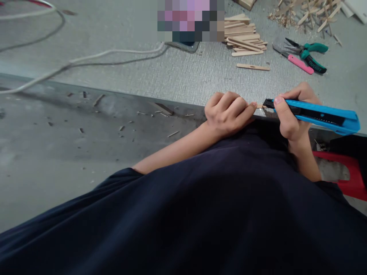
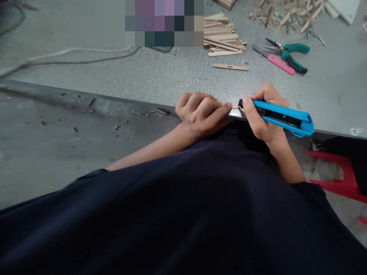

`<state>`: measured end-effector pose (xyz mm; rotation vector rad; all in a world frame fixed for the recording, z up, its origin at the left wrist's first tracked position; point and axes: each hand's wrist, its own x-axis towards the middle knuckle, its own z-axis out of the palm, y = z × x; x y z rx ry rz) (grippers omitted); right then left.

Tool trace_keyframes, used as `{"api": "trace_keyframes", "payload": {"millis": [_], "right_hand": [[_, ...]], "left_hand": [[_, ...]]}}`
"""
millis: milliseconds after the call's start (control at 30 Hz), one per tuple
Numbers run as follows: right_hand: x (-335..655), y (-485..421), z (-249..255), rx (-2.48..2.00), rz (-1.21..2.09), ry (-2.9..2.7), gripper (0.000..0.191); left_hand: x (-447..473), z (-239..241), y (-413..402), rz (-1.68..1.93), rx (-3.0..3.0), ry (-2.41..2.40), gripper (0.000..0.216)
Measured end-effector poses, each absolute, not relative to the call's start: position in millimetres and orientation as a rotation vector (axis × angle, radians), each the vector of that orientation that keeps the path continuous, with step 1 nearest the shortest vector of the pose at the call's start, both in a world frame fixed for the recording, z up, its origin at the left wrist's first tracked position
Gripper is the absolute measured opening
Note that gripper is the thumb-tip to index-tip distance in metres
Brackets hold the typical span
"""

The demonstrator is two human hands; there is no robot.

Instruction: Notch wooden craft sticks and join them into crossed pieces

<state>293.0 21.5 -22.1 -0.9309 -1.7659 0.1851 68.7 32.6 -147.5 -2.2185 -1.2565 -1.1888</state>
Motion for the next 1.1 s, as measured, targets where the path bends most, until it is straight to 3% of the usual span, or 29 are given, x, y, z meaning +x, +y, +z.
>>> {"api": "trace_keyframes", "payload": {"millis": [800, 1100], "right_hand": [[292, 20, -12, -1.008, 0.178, -1.890, 0.030], [280, 31, 2, -1.012, 0.270, -2.093, 0.032]], "left_hand": [[67, -149, 36, -1.250, -2.258, -1.154, 0.021], [75, -129, 34, -1.231, -1.989, -1.023, 0.004]]}}
